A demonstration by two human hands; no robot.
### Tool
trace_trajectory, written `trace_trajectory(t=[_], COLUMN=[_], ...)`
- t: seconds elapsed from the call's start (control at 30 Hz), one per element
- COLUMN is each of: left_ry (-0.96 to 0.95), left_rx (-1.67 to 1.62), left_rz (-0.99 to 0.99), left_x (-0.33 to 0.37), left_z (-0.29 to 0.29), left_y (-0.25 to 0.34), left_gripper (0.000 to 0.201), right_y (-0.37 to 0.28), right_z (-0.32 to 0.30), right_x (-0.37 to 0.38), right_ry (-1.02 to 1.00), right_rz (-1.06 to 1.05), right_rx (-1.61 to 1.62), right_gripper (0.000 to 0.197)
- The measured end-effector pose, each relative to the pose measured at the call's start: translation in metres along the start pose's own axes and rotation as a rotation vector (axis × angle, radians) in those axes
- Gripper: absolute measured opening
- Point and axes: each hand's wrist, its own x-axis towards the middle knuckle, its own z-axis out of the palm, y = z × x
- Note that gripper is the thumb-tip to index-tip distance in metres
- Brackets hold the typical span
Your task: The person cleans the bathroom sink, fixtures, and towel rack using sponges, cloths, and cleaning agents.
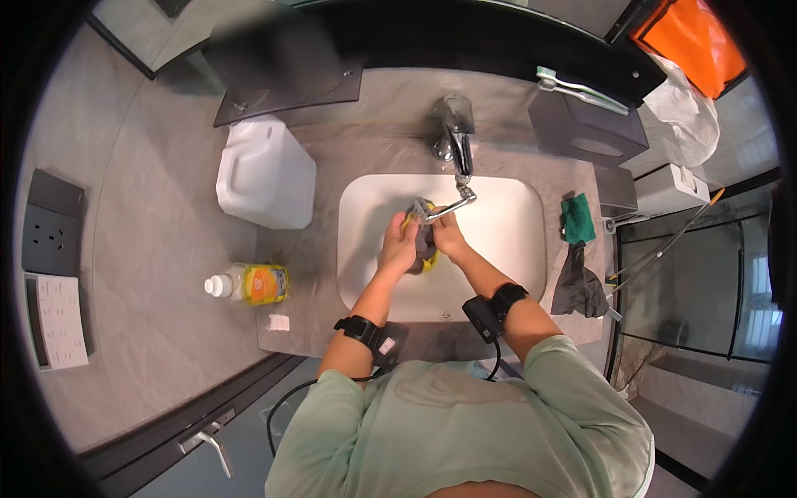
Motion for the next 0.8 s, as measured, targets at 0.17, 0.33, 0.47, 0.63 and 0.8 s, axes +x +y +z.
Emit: trace_trajectory(t=[0.17, 0.33, 0.47, 0.63, 0.8], left_ry=[-0.115, -0.094, -0.039, -0.237, 0.056], left_rx=[-0.975, -0.805, -0.566, -0.769, -0.720], left_rz=[-0.574, -0.381, -0.584, -0.335, -0.307], left_x=[0.009, 0.019, 0.011, 0.047, 0.051], left_z=[0.009, -0.022, -0.005, 0.014, 0.024], left_y=[0.013, -0.031, 0.021, 0.012, -0.036], left_gripper=[0.039, 0.049, 0.042, 0.041, 0.040], right_y=[-0.065, -0.051, -0.051, -0.048, 0.052], right_z=[-0.024, -0.014, -0.028, -0.027, -0.004], right_x=[-0.020, -0.006, 0.002, 0.000, -0.009], right_ry=[-0.179, -0.258, -0.034, 0.094, 0.241], right_rz=[0.560, 0.375, 0.395, 0.476, -0.043], right_rx=[0.472, 0.699, 0.822, 0.691, -0.327], right_gripper=[0.066, 0.034, 0.023, 0.026, 0.047])
